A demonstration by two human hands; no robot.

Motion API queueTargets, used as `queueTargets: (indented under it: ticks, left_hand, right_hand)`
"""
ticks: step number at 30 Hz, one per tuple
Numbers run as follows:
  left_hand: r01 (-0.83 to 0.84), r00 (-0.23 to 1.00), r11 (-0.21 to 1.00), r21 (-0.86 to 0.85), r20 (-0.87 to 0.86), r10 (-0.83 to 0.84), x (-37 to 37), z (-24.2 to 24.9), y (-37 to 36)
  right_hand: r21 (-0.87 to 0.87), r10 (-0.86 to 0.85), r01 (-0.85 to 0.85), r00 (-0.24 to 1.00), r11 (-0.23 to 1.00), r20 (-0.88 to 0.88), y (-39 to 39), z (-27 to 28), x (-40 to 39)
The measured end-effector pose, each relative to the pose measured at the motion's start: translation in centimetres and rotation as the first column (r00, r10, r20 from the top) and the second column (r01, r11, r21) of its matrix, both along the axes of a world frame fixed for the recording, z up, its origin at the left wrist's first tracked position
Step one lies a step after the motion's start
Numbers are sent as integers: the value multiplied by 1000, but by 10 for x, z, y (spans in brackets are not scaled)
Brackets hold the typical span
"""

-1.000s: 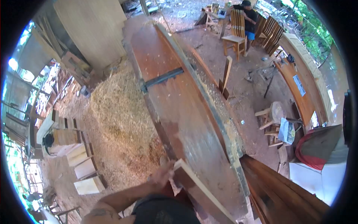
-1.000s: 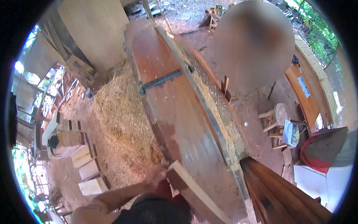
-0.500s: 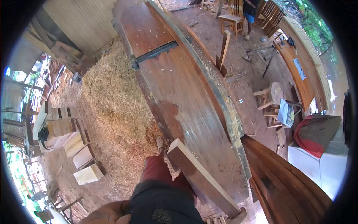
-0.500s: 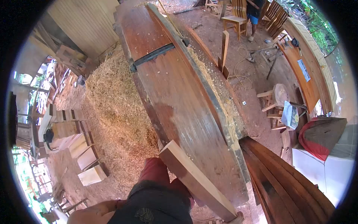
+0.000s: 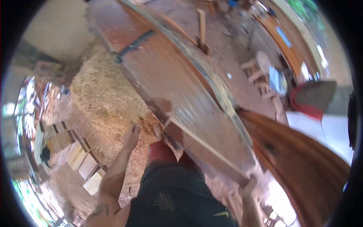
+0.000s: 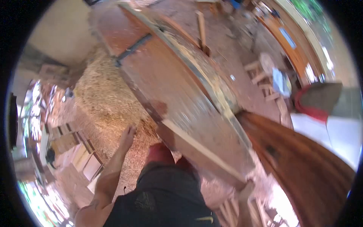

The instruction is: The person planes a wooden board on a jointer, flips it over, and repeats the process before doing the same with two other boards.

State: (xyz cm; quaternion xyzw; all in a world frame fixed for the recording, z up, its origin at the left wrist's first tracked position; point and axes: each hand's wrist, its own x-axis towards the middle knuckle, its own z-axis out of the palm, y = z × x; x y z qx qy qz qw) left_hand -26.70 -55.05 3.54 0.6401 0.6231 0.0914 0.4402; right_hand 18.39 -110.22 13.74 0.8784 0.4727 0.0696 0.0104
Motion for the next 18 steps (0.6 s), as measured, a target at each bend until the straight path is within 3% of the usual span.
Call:
queueTargets:
  ticks: [2, 4, 5, 6, 7, 8, 10, 13, 17, 18]
  left_hand:
    - [95, 985, 975, -201, 158, -63, 56, 40, 5]
    - [210, 960, 968, -137, 215, -178, 100, 60, 0]
    - [253, 945, 963, -97, 236, -225, 115, 71, -3]
    - [315, 931, 948, -34, 206, -302, 131, 87, -6]
    - [376, 911, 926, 29, 171, -375, 145, 103, -9]
    - [432, 887, 897, 92, 133, -441, 155, 112, -10]
    - [469, 883, 883, 29, -5, -469, 164, 116, -2]
    - [521, 830, 853, -12, -227, -510, 186, 125, -1]
    - [535, 772, 845, -26, -392, -501, 208, 119, 8]
    - [545, 799, 838, 33, -321, -508, 218, 126, 10]
  right_hand:
    - [-59, -32, 25, 993, 998, -113, -7, 15, 0]
    - [-132, -178, 129, 855, 983, -486, -19, 25, 7]
    - [-107, -321, 367, 592, 924, -739, -20, 31, 10]
    - [-145, -337, 573, 245, 806, -909, -19, 36, 16]
    - [-245, -229, 719, -122, 651, -966, -28, 40, 17]
    - [-69, -245, 745, 129, 663, -961, -60, 6, 28]
    - [105, -391, 859, 333, 501, -858, -45, -1, 22]
    - [-412, -533, 907, -306, 88, -789, -13, 25, 9]
    - [-237, -410, 971, -209, 18, -888, -31, -9, -11]
    - [-179, -376, 984, -168, -5, -911, -40, -17, -16]
